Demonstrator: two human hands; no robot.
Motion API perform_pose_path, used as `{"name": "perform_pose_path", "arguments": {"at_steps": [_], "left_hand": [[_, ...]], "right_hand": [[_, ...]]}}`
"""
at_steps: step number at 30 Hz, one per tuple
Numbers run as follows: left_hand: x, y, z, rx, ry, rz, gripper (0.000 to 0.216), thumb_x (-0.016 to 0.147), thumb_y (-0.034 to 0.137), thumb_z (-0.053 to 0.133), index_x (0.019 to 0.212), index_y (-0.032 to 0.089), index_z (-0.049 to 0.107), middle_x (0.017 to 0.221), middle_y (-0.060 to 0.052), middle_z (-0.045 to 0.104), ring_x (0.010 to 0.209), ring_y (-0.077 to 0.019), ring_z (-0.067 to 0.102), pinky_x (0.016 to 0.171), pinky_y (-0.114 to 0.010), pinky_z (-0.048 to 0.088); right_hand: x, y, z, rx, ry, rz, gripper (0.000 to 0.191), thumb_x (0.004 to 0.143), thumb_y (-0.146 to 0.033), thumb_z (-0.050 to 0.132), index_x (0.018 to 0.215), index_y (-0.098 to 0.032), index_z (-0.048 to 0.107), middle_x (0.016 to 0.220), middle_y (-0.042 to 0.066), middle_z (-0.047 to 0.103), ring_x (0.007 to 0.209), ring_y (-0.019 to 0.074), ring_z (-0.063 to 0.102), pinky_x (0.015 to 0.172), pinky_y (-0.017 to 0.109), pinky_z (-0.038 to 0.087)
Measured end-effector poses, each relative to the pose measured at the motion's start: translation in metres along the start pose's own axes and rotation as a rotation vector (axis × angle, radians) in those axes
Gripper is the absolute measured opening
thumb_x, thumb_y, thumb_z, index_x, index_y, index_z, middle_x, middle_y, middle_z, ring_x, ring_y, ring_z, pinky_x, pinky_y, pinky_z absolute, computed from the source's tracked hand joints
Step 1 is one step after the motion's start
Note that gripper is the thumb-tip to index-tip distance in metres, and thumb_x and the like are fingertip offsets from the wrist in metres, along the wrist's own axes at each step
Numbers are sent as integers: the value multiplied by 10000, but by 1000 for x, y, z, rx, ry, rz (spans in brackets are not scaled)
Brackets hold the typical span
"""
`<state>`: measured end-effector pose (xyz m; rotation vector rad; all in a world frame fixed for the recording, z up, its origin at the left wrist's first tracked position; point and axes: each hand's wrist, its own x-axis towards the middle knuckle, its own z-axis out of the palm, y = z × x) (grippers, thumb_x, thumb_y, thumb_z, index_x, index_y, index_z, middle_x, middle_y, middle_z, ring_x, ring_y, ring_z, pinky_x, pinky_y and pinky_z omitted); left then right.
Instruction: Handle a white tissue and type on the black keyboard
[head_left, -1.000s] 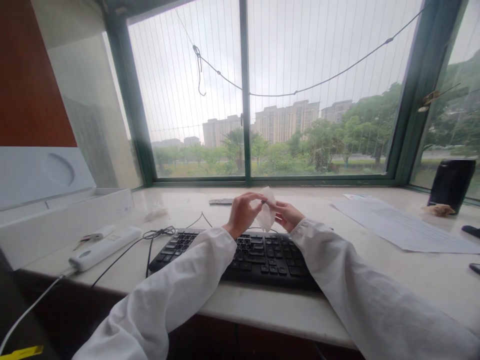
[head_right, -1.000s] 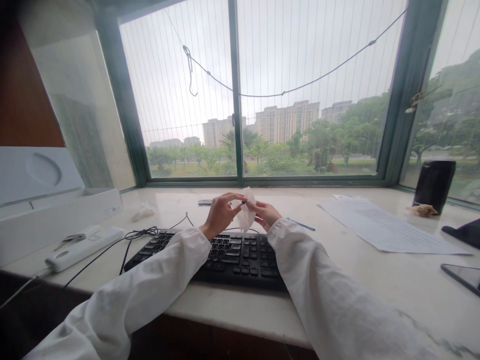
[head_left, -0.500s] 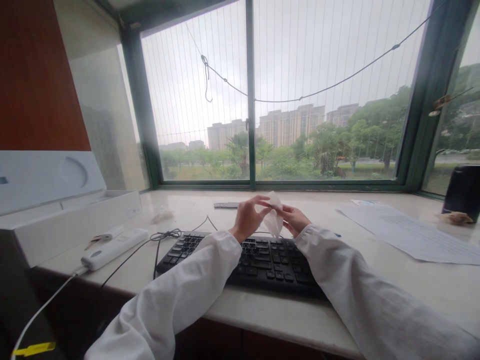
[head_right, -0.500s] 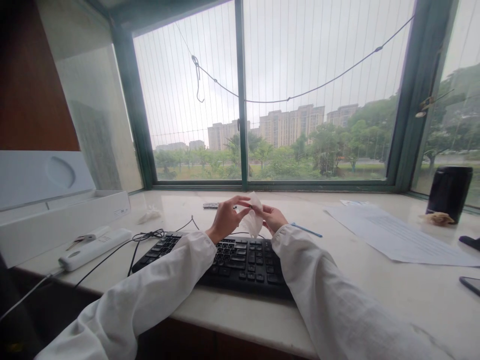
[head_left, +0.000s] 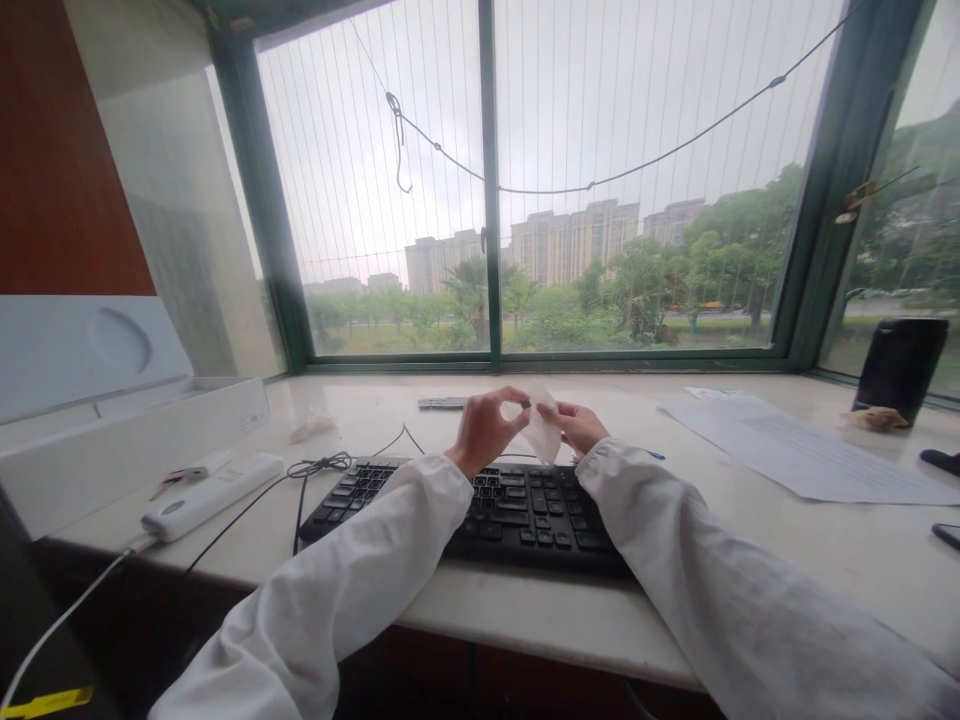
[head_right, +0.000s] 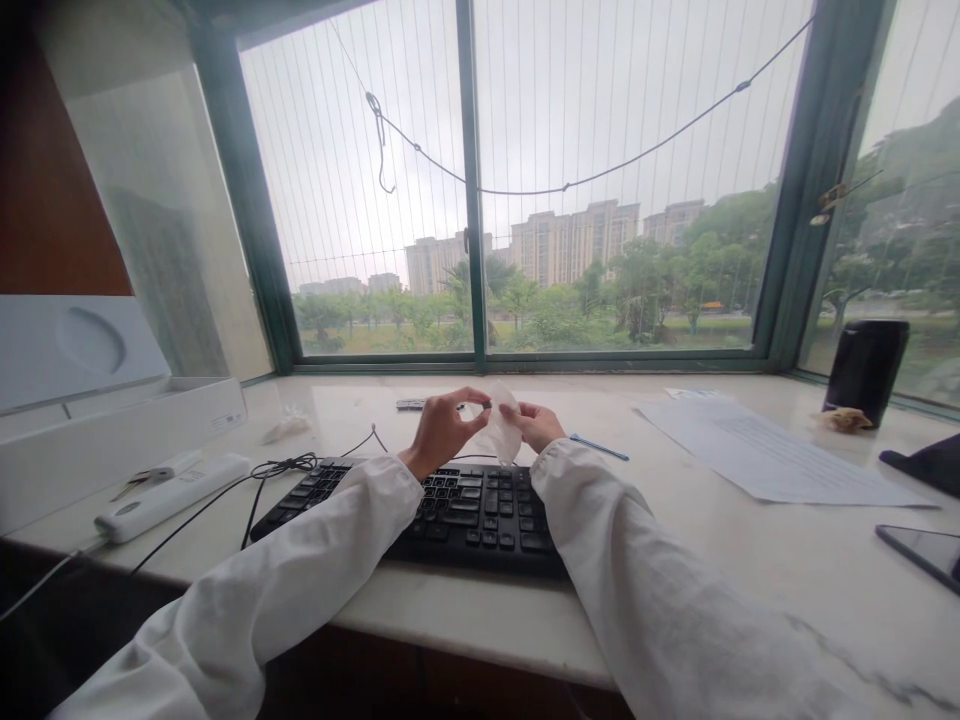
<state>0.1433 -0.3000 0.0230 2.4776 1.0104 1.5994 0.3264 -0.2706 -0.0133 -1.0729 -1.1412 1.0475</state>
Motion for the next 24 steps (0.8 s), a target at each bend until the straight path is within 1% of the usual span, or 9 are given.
{"name": "perform_pose_path", "arguments": {"at_steps": [4, 9, 13, 16, 18, 19, 21, 22, 24], "left_hand": [[-1, 0, 0, 39, -9, 46, 153, 807, 236, 669, 951, 234, 721, 973, -2, 740, 789, -155, 671, 753, -273, 513], [-2, 4, -3, 96, -12, 66, 142, 829, 290, 664, 954, 253, 720, 978, 4, 732, 822, -162, 664, 704, -257, 487], [1, 9, -8, 136, -44, 88, 176, 869, 350, 629, 981, 254, 724, 1044, -16, 718, 881, -170, 669, 743, -259, 492], [8, 9, -18, 128, -67, 110, 180, 881, 334, 615, 995, 245, 723, 1033, -20, 725, 890, -171, 676, 785, -272, 504], [15, 5, -30, 103, -92, 93, 173, 872, 316, 624, 981, 234, 730, 1001, -25, 736, 858, -169, 683, 780, -276, 514], [18, 1, -38, 89, -122, 82, 168, 863, 311, 632, 968, 231, 736, 979, -27, 742, 832, -167, 687, 771, -277, 517], [24, -9, -60, 61, -252, 76, 156, 836, 311, 659, 936, 233, 750, 939, -27, 750, 788, -160, 690, 747, -272, 518], [26, -15, -73, 45, -352, 85, 147, 819, 310, 676, 920, 238, 756, 914, -24, 753, 782, -157, 691, 731, -264, 514], [29, -29, -100, 43, -600, 80, 114, 771, 311, 722, 856, 251, 770, 869, -19, 756, 784, -160, 692, 704, -252, 502]], "right_hand": [[1, -1, 0, -47, 41, 14, 403, 548, -453, 854, 790, -156, 731, 754, 69, 731, 707, 187, 644, 625, 275, 485], [-2, -2, 2, -92, 23, 10, 340, 585, -405, 833, 793, -156, 734, 727, 60, 725, 673, 174, 633, 593, 260, 479], [-4, -5, 1, -176, 55, -33, 327, 619, -394, 799, 823, -145, 740, 747, 65, 734, 687, 184, 647, 611, 263, 484], [-3, -5, -3, -298, 90, -70, 299, 636, -402, 776, 805, -157, 747, 756, 67, 742, 724, 204, 659, 638, 273, 481], [-2, -3, -6, -358, 99, -81, 279, 633, -413, 769, 786, -181, 750, 736, 60, 740, 736, 214, 662, 645, 281, 478], [-1, -2, -7, -384, 105, -83, 274, 634, -421, 764, 783, -191, 751, 734, 57, 739, 740, 216, 662, 650, 285, 476], [1, -1, -7, -432, 116, -80, 283, 637, -438, 752, 793, -202, 752, 757, 57, 742, 759, 220, 662, 667, 291, 470], [1, 0, -7, -454, 122, -77, 295, 641, -448, 745, 805, -203, 753, 782, 60, 744, 776, 223, 662, 681, 295, 466], [0, -1, -5, -499, 137, -72, 324, 650, -469, 729, 835, -204, 754, 834, 66, 746, 816, 231, 659, 714, 306, 454]]}}
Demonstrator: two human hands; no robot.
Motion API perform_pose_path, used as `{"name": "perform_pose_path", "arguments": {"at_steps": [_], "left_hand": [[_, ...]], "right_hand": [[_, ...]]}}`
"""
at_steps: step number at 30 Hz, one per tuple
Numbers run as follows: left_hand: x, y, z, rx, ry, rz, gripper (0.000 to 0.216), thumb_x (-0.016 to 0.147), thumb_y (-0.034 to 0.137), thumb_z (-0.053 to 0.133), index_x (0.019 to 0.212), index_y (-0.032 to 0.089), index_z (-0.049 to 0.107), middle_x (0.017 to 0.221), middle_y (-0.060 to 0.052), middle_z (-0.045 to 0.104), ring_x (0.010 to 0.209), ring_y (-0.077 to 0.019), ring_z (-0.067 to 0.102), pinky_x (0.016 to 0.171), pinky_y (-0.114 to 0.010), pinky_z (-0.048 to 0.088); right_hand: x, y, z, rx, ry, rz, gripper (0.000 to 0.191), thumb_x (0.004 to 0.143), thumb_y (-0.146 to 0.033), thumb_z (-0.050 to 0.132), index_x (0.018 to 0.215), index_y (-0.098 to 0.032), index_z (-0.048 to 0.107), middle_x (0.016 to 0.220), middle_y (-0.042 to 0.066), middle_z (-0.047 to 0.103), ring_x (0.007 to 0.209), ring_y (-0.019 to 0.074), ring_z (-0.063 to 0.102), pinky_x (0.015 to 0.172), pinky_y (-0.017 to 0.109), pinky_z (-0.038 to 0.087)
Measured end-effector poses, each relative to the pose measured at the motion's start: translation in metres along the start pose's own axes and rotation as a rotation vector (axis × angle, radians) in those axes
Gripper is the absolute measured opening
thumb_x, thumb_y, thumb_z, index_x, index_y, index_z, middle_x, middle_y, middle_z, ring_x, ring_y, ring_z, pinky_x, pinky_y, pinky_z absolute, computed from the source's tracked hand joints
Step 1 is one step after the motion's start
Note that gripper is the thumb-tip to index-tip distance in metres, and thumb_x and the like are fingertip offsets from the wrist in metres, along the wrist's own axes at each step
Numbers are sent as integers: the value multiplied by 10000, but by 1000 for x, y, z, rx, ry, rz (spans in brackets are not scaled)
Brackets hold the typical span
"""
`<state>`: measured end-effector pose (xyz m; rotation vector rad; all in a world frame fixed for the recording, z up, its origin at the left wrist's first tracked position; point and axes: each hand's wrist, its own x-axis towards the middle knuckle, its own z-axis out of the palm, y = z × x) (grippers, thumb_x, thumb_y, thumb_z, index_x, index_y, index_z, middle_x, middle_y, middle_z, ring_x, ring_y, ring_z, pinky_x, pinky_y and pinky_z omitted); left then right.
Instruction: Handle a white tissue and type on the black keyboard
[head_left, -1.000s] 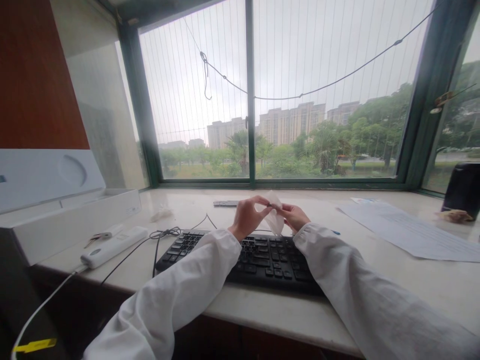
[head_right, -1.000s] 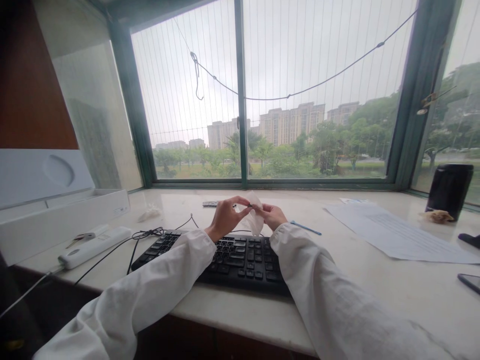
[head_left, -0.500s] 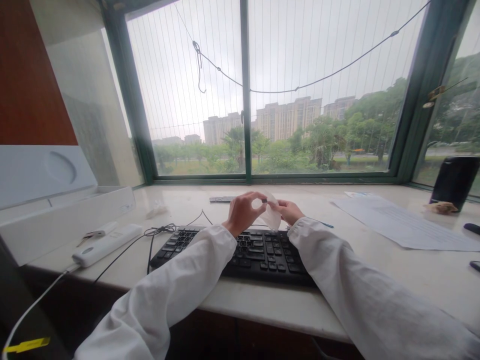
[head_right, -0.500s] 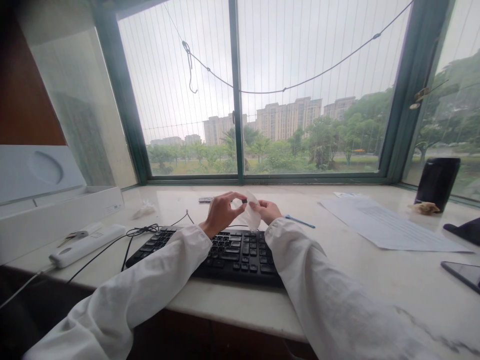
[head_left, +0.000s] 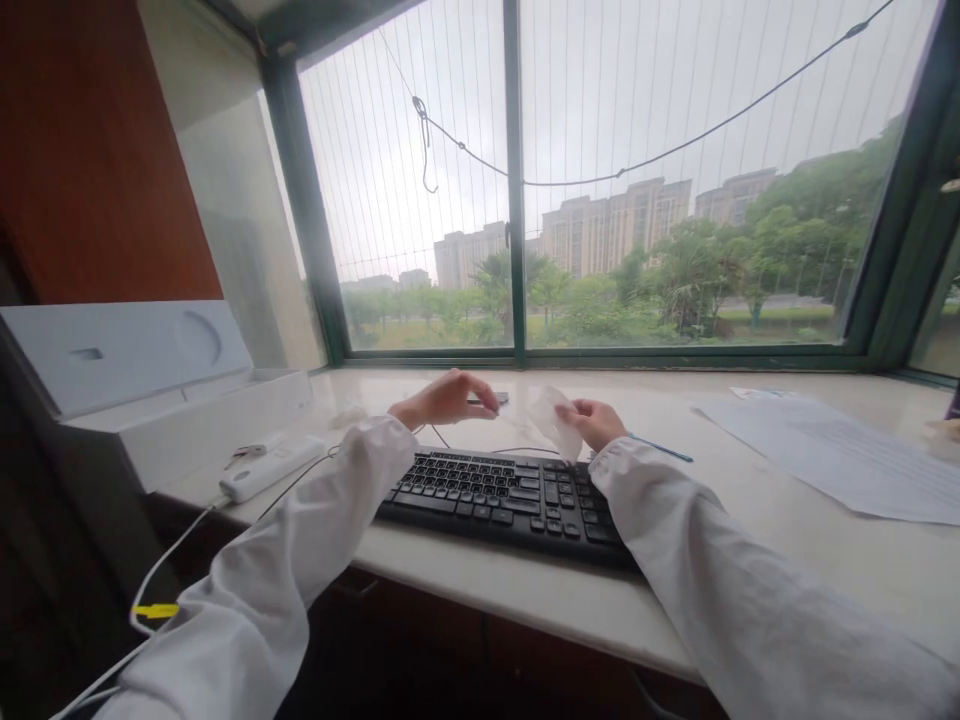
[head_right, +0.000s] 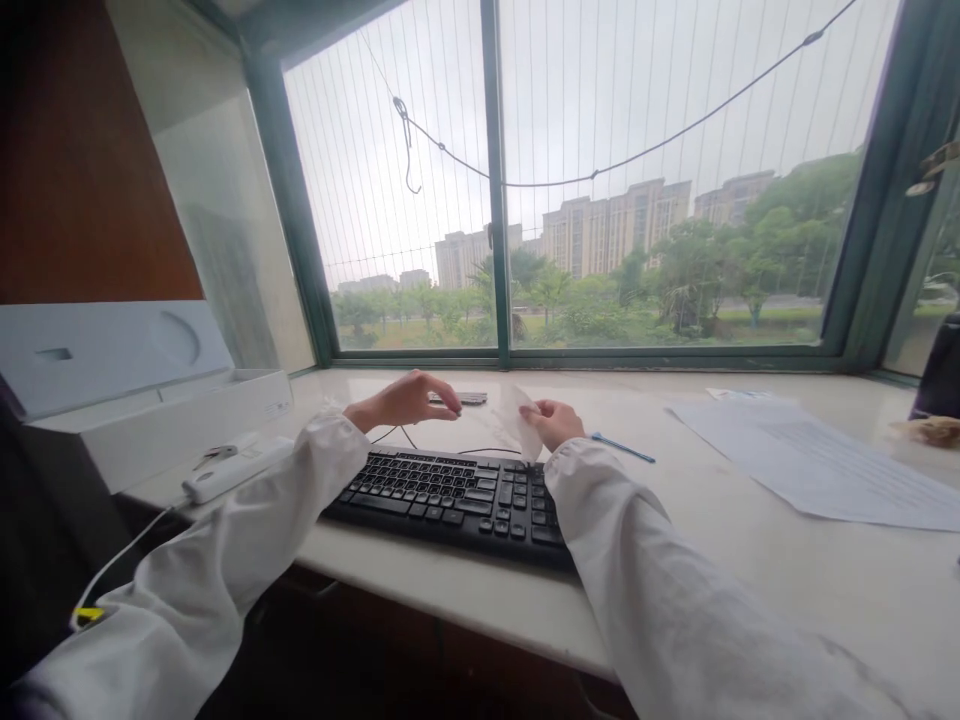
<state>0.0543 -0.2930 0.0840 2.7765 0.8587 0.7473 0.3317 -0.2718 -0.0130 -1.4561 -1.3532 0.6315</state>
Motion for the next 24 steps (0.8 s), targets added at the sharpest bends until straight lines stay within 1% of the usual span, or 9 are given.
{"name": "perform_pose_path", "arguments": {"at_steps": [2, 3, 5, 7, 10, 13, 15, 20, 24], "left_hand": [[-14, -13, -20, -11, -224, -60, 115, 727, 310, 760, 831, 266, 779, 854, -17, 758, 764, -165, 692, 683, -246, 492], [-20, -19, -27, -7, -288, -97, 118, 703, 310, 779, 815, 272, 782, 846, -15, 758, 747, -166, 689, 675, -245, 487], [-31, -30, -36, 19, -386, -162, 127, 677, 317, 796, 799, 282, 785, 826, -10, 758, 731, -166, 684, 672, -245, 482], [-39, -38, -38, 50, -441, -200, 135, 666, 328, 803, 793, 287, 787, 805, -6, 757, 716, -167, 680, 674, -248, 478], [-44, -48, -31, 81, -450, -214, 153, 649, 338, 813, 792, 289, 790, 788, -8, 756, 708, -171, 677, 676, -250, 471], [-44, -57, -23, 103, -443, -210, 155, 650, 344, 812, 796, 297, 790, 795, 0, 758, 730, -167, 682, 688, -242, 466], [-43, -60, -19, 118, -462, -212, 164, 651, 354, 814, 804, 299, 790, 808, 8, 760, 740, -159, 683, 693, -231, 459], [-39, -60, -19, 183, -509, -219, 187, 660, 370, 817, 821, 279, 792, 822, 11, 761, 744, -141, 674, 692, -215, 437], [-38, -56, -21, 218, -542, -192, 173, 669, 360, 816, 814, 271, 790, 837, 6, 759, 735, -146, 660, 706, -236, 438]], "right_hand": [[-2, -3, 1, -37, 7, 3, 337, 661, -483, 713, 857, -212, 754, 867, 64, 745, 846, 236, 653, 743, 317, 441], [-4, -4, 1, -52, 8, 4, 333, 664, -485, 708, 858, -218, 754, 875, 61, 744, 854, 236, 650, 753, 321, 434], [-6, -7, 0, -76, 4, 6, 310, 665, -481, 706, 840, -230, 753, 881, 56, 742, 857, 234, 647, 767, 324, 425], [-9, -9, 0, -89, 1, 8, 283, 658, -469, 714, 815, -237, 752, 880, 52, 740, 853, 229, 646, 770, 322, 420], [-10, -10, 0, -103, -1, 9, 270, 653, -455, 722, 811, -238, 753, 872, 51, 738, 842, 226, 643, 758, 318, 418], [-9, -8, 0, -129, -7, 5, 294, 665, -462, 712, 842, -231, 753, 880, 54, 737, 847, 227, 641, 748, 316, 416], [-8, -7, 1, -148, -23, 2, 312, 683, -475, 693, 862, -227, 750, 896, 54, 736, 855, 224, 641, 749, 312, 418], [-8, -6, 1, -189, -56, -3, 321, 720, -475, 658, 889, -215, 742, 897, 49, 734, 856, 214, 646, 748, 299, 428], [-10, -8, 1, -200, -54, -7, 303, 728, -460, 658, 887, -217, 743, 900, 49, 736, 866, 214, 649, 760, 299, 432]]}}
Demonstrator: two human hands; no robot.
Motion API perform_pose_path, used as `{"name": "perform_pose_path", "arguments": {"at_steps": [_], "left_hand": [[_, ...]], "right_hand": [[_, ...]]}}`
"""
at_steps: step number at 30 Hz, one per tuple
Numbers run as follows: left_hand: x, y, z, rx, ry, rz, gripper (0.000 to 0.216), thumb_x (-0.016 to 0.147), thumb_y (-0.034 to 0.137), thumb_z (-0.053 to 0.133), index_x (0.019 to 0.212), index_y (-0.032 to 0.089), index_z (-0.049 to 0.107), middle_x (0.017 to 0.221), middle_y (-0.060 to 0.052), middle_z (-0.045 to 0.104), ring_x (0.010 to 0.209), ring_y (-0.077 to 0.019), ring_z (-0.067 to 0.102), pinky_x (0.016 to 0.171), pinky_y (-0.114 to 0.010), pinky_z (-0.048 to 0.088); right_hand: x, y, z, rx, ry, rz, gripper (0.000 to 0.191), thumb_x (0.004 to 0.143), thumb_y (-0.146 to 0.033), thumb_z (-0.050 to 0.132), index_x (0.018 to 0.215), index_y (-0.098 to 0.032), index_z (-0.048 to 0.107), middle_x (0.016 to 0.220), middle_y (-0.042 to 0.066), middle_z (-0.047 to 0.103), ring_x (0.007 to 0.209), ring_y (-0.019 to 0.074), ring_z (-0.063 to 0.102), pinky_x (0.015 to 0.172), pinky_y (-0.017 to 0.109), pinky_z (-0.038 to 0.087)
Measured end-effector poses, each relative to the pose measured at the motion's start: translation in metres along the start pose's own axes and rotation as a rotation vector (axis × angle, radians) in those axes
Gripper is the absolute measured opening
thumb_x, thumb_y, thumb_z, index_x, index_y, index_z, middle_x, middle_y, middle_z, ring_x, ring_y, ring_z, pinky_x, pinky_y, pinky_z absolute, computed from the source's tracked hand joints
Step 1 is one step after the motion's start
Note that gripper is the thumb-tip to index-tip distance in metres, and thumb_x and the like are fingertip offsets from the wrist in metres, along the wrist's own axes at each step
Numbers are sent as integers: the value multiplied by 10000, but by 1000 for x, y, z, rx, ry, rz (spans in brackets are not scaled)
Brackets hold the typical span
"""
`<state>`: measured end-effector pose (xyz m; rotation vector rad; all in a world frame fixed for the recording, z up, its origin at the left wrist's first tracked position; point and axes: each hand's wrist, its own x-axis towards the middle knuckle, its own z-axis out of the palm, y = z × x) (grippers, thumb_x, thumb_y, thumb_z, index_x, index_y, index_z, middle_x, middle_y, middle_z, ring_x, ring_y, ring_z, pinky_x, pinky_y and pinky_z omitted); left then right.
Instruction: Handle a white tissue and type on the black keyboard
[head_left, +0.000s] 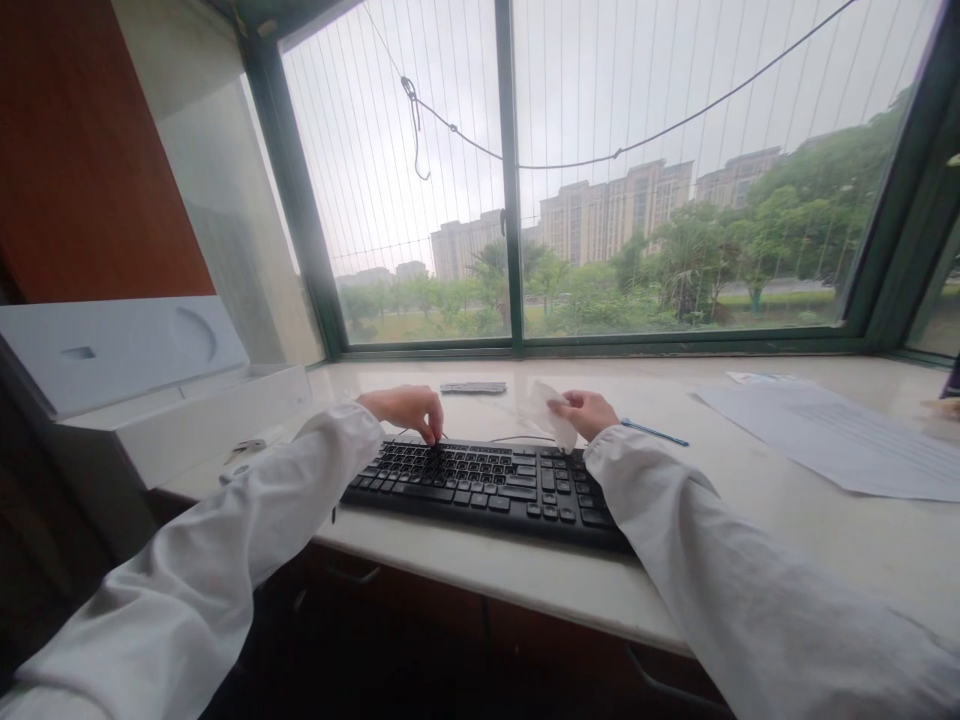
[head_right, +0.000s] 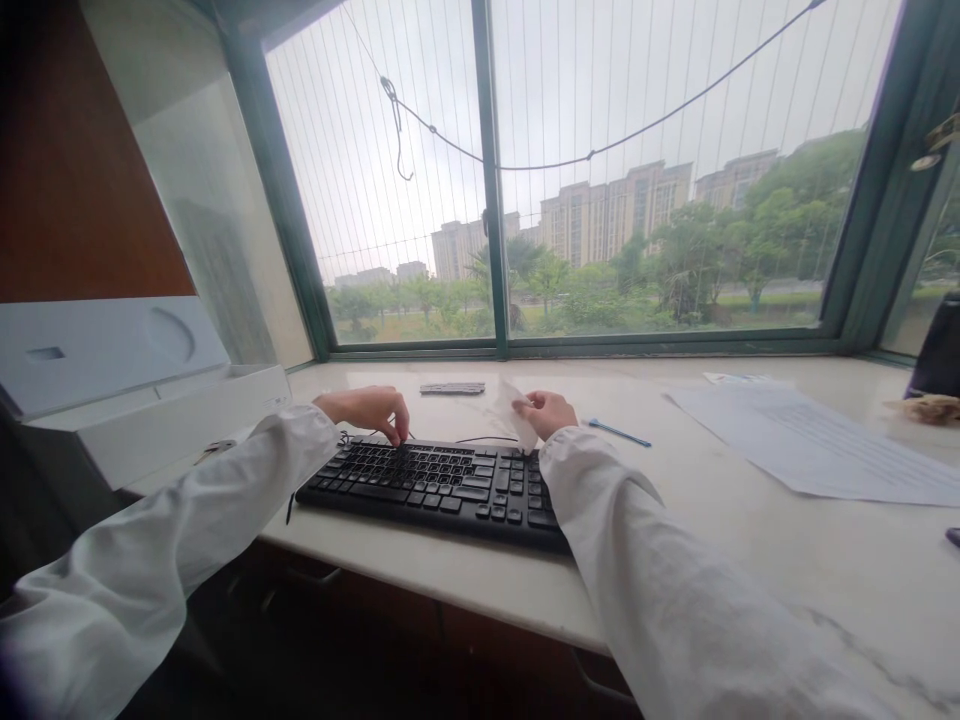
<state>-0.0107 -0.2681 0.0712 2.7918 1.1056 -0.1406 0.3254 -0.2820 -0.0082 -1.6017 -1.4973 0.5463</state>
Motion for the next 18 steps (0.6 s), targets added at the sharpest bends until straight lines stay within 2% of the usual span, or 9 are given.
{"name": "perform_pose_path", "arguments": {"at_steps": [6, 12, 18], "left_hand": [[7, 2, 3, 75, 10, -18, 197, 612, 326, 851, 788, 258, 793, 783, -14, 750, 713, -164, 652, 720, -270, 462], [8, 6, 6, 77, 12, -28, 168, 606, 252, 848, 764, 248, 789, 741, 2, 747, 694, -146, 661, 685, -238, 470], [7, 20, 8, 58, 8, -102, 144, 621, 106, 784, 727, 204, 777, 702, -5, 739, 666, -140, 656, 662, -226, 483]], "right_hand": [[-4, -4, -1, 11, -10, 4, 302, 734, -450, 661, 896, -210, 744, 936, 54, 738, 889, 215, 653, 786, 303, 440], [-5, -6, -1, 18, -20, 1, 300, 738, -449, 659, 900, -209, 739, 953, 55, 736, 895, 215, 654, 790, 305, 443], [-5, -5, -1, 37, -43, -1, 313, 745, -459, 650, 911, -207, 734, 940, 58, 733, 884, 211, 655, 782, 302, 450]]}}
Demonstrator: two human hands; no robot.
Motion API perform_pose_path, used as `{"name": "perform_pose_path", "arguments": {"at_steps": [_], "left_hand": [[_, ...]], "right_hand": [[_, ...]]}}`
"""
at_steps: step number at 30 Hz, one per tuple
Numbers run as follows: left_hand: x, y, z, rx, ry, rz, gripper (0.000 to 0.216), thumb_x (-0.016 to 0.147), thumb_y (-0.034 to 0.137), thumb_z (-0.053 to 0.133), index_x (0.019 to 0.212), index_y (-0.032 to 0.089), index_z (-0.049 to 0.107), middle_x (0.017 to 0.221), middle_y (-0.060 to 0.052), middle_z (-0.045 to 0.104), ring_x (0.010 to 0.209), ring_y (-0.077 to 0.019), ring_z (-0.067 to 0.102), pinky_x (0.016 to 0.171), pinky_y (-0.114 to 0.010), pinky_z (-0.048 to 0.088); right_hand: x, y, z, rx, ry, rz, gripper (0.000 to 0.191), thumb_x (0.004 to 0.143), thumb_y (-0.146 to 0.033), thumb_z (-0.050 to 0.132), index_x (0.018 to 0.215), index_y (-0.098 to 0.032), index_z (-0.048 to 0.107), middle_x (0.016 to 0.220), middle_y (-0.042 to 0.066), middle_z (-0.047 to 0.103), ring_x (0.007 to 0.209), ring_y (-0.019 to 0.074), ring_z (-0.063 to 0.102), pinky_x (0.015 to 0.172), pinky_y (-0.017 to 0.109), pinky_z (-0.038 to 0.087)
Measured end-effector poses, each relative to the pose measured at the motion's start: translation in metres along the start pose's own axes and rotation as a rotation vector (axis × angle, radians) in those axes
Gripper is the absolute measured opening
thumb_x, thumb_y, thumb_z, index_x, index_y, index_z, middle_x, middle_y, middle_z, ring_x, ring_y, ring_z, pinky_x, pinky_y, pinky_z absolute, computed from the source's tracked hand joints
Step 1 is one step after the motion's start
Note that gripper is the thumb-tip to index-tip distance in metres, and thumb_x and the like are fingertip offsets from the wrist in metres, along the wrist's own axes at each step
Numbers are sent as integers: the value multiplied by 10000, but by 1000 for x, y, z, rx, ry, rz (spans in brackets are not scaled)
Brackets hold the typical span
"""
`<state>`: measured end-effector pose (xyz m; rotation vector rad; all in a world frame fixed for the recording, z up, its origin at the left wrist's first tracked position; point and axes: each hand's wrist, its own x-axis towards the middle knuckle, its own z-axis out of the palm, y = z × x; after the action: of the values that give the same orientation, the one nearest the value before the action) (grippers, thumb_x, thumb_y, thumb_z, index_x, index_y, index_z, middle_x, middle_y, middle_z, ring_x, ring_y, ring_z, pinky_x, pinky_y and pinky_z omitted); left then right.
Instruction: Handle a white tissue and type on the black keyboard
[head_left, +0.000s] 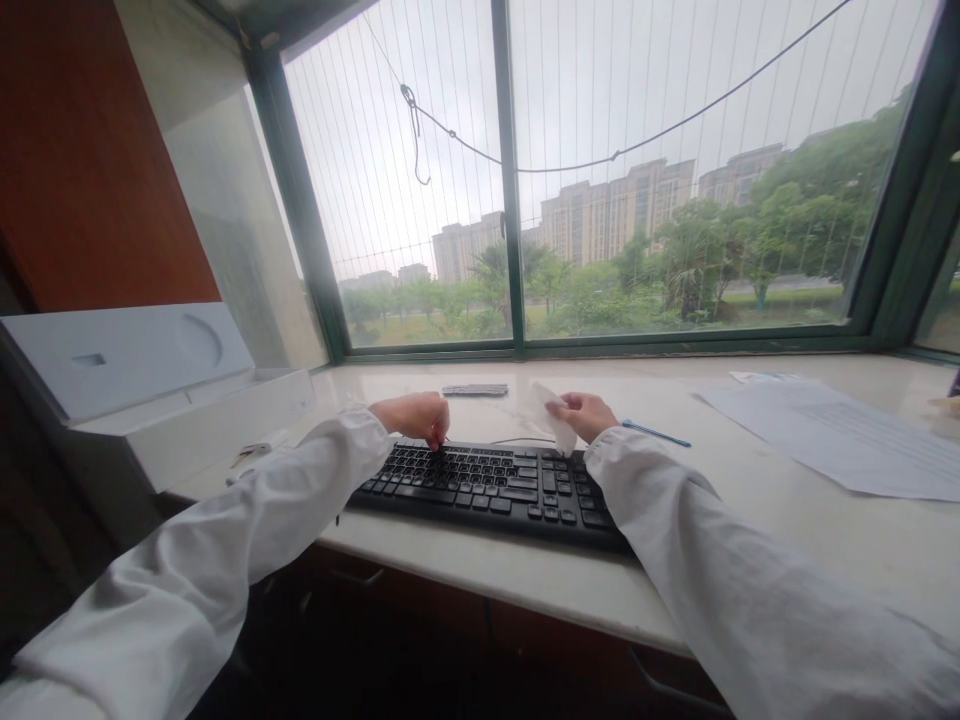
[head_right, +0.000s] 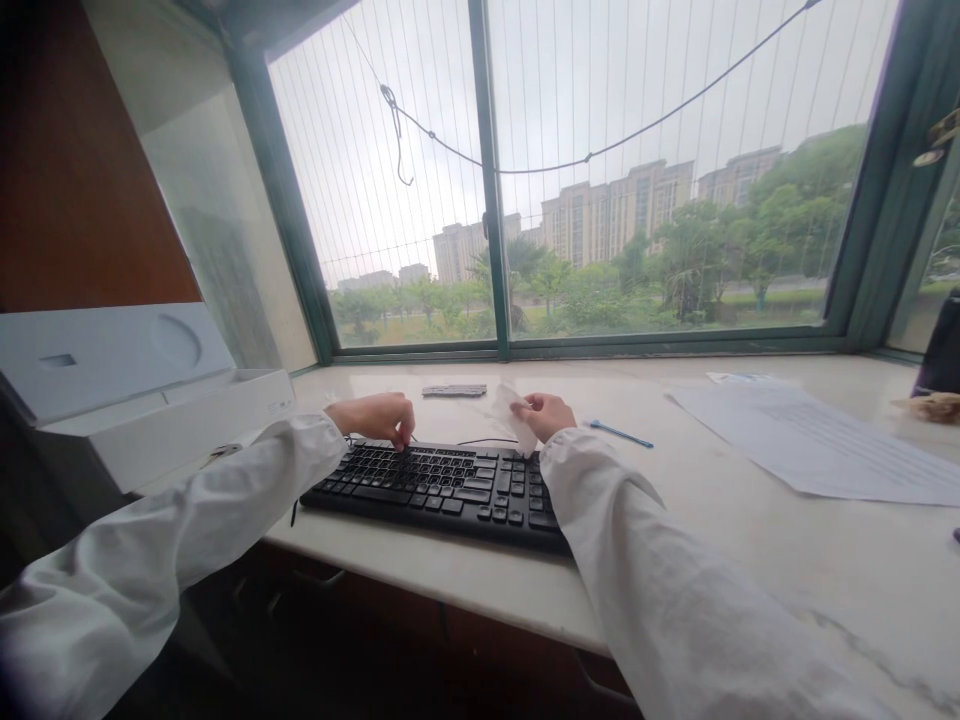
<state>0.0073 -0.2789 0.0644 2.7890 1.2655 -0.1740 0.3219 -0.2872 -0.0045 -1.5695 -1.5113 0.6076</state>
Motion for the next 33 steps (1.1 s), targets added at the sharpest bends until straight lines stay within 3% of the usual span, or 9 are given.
{"name": "perform_pose_path", "arguments": {"at_steps": [6, 10, 19, 24, 29, 33], "left_hand": [[8, 2, 3, -27, -37, -83, 174, 615, 4, 695, 672, 154, 763, 641, -36, 721, 627, -156, 656, 615, -239, 492], [7, -6, 5, -60, 14, -44, 156, 567, 100, 798, 694, 188, 779, 686, -20, 739, 685, -160, 663, 643, -228, 477], [-6, -27, -4, -213, 119, -50, 155, 637, 320, 811, 761, 229, 791, 748, 5, 751, 717, -135, 661, 689, -207, 436], [-2, -20, -1, -217, -3, 64, 109, 681, 280, 784, 778, 230, 787, 755, 12, 751, 719, -128, 665, 712, -204, 443], [7, -13, -2, -137, -6, 88, 73, 689, 246, 779, 760, 230, 783, 717, 17, 742, 680, -121, 657, 682, -198, 444], [16, -21, -10, -150, -31, 96, 86, 687, 262, 780, 765, 227, 782, 739, 17, 745, 696, -122, 659, 698, -199, 445]], "right_hand": [[6, 5, 0, 38, 8, -19, 323, 731, -481, 656, 888, -210, 736, 912, 58, 740, 852, 211, 662, 753, 296, 458], [7, 7, 1, 53, 2, -32, 318, 728, -471, 663, 885, -205, 737, 906, 62, 743, 851, 214, 662, 744, 293, 462], [4, 2, 1, 29, -35, -18, 297, 748, -465, 650, 889, -216, 728, 922, 47, 740, 870, 202, 661, 767, 289, 453], [1, -1, 1, 3, -42, -25, 311, 748, -460, 648, 908, -206, 728, 921, 46, 740, 871, 203, 661, 777, 300, 443], [0, 0, 2, 4, -21, -33, 288, 747, -447, 649, 882, -206, 730, 892, 44, 744, 837, 193, 665, 745, 287, 451], [-2, -2, 2, 14, -22, -30, 268, 746, -426, 656, 883, -208, 730, 901, 41, 745, 844, 183, 668, 739, 271, 452]]}}
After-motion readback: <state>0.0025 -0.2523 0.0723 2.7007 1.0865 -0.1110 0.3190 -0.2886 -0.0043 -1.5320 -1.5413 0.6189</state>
